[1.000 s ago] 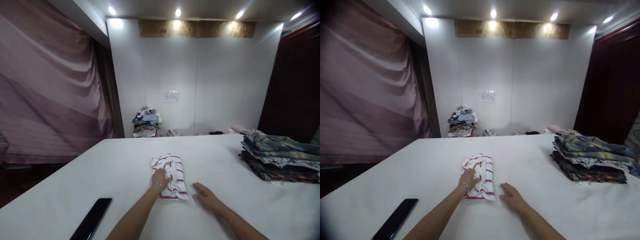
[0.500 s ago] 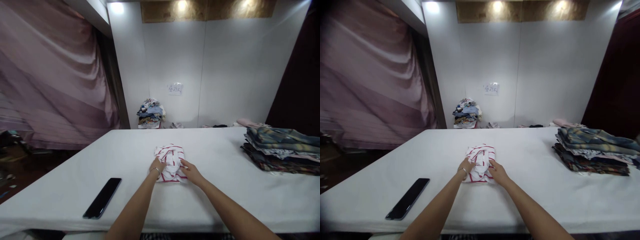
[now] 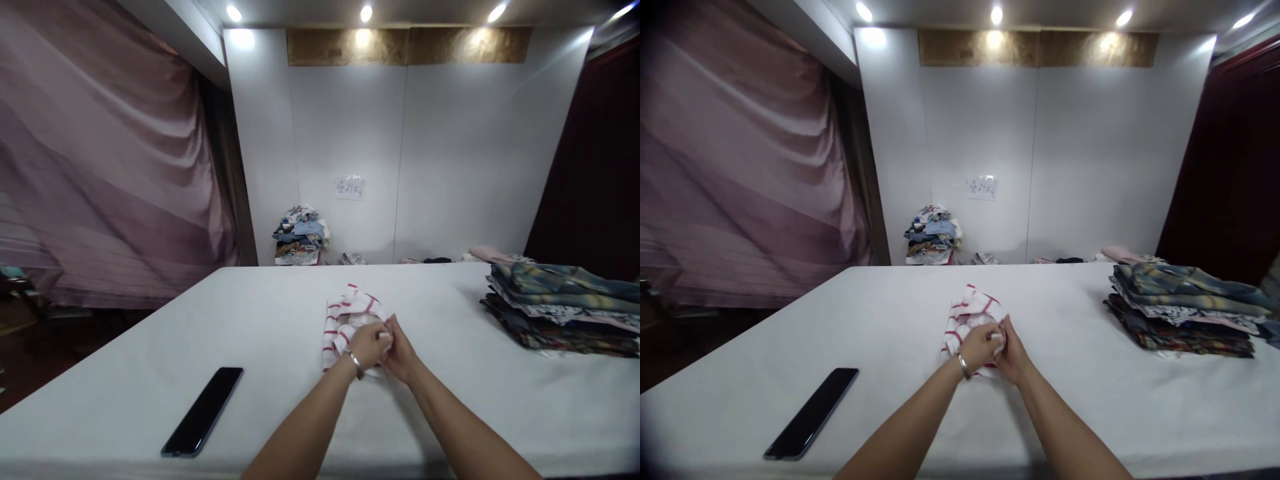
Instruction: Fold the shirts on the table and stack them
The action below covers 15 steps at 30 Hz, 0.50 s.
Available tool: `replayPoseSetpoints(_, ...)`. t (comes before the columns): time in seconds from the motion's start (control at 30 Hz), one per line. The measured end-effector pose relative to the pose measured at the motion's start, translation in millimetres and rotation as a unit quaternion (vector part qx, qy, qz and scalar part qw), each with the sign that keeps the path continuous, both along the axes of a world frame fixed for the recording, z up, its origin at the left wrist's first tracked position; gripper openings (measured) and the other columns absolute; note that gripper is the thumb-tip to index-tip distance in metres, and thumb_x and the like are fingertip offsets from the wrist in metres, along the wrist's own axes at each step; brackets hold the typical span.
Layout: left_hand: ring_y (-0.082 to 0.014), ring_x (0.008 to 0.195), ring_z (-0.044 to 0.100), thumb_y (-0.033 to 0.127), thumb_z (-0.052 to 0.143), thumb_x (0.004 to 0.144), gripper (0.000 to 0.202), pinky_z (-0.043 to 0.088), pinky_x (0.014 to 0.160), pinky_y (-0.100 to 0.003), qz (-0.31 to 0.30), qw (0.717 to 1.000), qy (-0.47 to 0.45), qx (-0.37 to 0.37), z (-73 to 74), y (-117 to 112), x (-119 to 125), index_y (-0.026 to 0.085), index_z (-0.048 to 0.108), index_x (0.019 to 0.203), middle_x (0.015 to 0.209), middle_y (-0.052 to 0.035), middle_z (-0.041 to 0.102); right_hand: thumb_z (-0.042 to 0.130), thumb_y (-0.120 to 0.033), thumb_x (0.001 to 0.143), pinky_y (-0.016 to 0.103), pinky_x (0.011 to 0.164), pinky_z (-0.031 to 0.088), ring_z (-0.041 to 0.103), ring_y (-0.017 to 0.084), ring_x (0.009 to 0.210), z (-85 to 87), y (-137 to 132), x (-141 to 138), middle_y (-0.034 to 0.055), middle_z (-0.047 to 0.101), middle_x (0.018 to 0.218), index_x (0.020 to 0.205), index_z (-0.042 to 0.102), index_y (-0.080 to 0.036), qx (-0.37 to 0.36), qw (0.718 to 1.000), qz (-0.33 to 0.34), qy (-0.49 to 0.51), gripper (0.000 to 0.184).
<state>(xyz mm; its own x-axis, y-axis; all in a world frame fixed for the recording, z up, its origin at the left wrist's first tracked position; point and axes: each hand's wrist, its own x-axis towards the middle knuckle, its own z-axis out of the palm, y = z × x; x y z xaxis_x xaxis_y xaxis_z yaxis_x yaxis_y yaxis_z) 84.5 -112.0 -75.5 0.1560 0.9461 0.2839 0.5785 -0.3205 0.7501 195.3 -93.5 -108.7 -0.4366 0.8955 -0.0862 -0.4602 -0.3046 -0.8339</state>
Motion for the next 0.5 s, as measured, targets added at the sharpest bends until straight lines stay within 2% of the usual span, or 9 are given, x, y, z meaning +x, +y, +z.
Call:
replayPoseSetpoints(0.07,-0.0144,0.070,0.058,0.027,0.057,0.074,0.011,0.044,0.067,-0.026,-0.078,0.997,-0.005,0.012,-3.6,-13.9,13.6,0.020,0.066,0.077,0.074,0.0009,0.067,0.060,-0.049,0.078,0.027,0.063,0.051,0.065,0.018,0.067,-6.0,0.5,8.8,0.0051,0.067,0.068,0.072,0.060,-0.017,-0.040,0.999,-0.024,0.006,0.033)
replayPoseSetpoints(0.13,-0.0141,0.074,0.058,0.026,0.056,0.076,0.012,0.045,0.070,-0.026,-0.088,0.995,-0.035,0.044,-4.9,-24.9,12.0,0.020,0.066,0.077,0.077,0.0004,0.067,0.066,-0.031,0.075,0.025,0.055,0.050,0.062,0.016,0.058,-11.7,1.5,20.0,0.0035,0.065,0.061,0.068,0.059,-0.015,-0.069,0.996,-0.059,-0.014,0.018)
replayPoseSetpoints(0.23,-0.0144,0.074,0.058,0.027,0.050,0.081,0.018,0.045,0.072,-0.026,0.018,0.994,-0.079,0.074,-7.4,-31.9,-12.0,0.019,0.064,0.075,0.076,-0.0007,0.066,0.064,-0.020,0.072,0.024,0.046,0.047,0.057,0.014,0.047,-7.8,3.2,43.7,0.0020,0.064,0.057,0.074,0.060,-0.015,-0.067,0.991,-0.107,-0.046,0.006)
replayPoseSetpoints(0.3,-0.0153,0.075,0.059,0.029,0.048,0.082,0.020,0.046,0.072,-0.027,0.105,0.991,-0.069,0.045,-14.5,-31.7,-33.7,0.019,0.064,0.078,0.079,-0.0017,0.067,0.062,-0.020,0.071,0.024,0.044,0.046,0.057,0.014,0.045,3.2,7.3,64.9,0.0020,0.065,0.057,0.076,0.060,-0.016,-0.045,0.987,-0.140,-0.070,0.007)
replayPoseSetpoints(0.4,-0.0168,0.083,0.061,0.030,0.049,0.082,0.023,0.047,0.078,-0.029,0.200,0.979,0.003,-0.036,-32.3,-29.9,-62.2,0.018,0.064,0.093,0.097,-0.0055,0.067,0.063,-0.023,0.070,0.025,0.045,0.047,0.059,0.016,0.047,21.0,21.1,102.3,0.0027,0.066,0.059,0.077,0.060,-0.016,-0.008,0.977,-0.178,-0.115,0.010)
replayPoseSetpoints(0.5,-0.0196,0.099,0.059,0.034,0.051,0.082,0.034,0.044,0.088,-0.030,0.247,0.960,0.088,-0.095,-45.9,-26.6,-78.5,0.016,0.060,0.110,0.120,-0.0102,0.059,0.067,-0.023,0.066,0.028,0.051,0.051,0.064,0.019,0.055,30.6,37.0,139.8,0.0037,0.068,0.064,0.083,0.061,-0.016,0.033,0.967,-0.182,-0.178,0.019)
